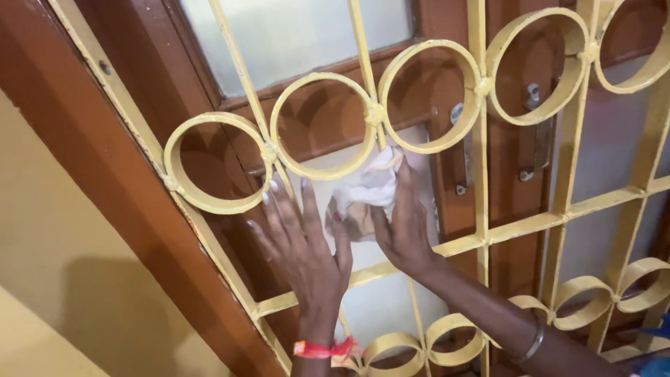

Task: The person wipes a yellow metal security grille with a white cloth. They systematically clean the circular and linear bars of the grille, moving from the upper sections downwards.

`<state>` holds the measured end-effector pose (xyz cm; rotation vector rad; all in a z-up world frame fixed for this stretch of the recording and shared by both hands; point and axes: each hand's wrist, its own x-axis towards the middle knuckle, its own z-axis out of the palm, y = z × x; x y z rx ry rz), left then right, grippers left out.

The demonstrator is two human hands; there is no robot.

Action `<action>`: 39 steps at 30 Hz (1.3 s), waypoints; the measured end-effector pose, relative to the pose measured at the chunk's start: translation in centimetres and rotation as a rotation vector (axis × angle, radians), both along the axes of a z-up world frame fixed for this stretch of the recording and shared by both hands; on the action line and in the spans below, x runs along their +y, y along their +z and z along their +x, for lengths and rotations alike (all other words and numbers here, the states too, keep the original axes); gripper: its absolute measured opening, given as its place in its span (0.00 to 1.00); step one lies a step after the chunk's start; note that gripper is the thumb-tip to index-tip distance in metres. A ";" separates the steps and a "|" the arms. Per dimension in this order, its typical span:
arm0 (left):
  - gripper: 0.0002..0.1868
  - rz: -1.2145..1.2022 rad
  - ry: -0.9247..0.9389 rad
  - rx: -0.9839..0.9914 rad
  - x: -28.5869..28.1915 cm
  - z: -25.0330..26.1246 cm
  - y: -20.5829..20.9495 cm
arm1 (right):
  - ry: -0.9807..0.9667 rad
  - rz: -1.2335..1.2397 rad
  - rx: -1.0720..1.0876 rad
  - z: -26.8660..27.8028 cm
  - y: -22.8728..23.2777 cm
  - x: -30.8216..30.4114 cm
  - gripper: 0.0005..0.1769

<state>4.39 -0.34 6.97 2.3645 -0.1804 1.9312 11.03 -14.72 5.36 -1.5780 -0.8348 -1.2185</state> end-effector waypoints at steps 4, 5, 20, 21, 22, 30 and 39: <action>0.35 -0.038 0.023 0.001 0.9 2.5 -2.1 | -0.175 -0.070 -0.074 -0.4 -0.3 -0.7 0.46; 0.35 -0.040 0.007 0.011 1.1 2.7 -2.2 | -0.261 -0.103 -0.136 -0.6 -0.1 -0.8 0.47; 0.35 0.018 0.087 0.005 1.0 2.1 -3.6 | -0.446 -0.664 -0.059 -5.4 -6.0 -7.9 0.48; 0.34 0.036 0.080 -0.017 0.7 2.1 -3.9 | -0.432 -0.639 -0.051 -5.5 -6.0 -9.1 0.46; 0.34 0.054 0.074 -0.044 0.4 2.1 -4.0 | -0.420 -0.612 -0.046 -5.6 -5.7 -10.5 0.44; 0.38 0.013 -0.198 -0.037 -6.4 2.9 -2.5 | -0.545 -0.115 -0.160 -3.6 1.7 -15.7 0.44; 0.43 0.023 -0.203 0.036 -8.8 5.7 -2.4 | -0.439 -0.042 0.075 0.6 -2.9 -13.2 0.38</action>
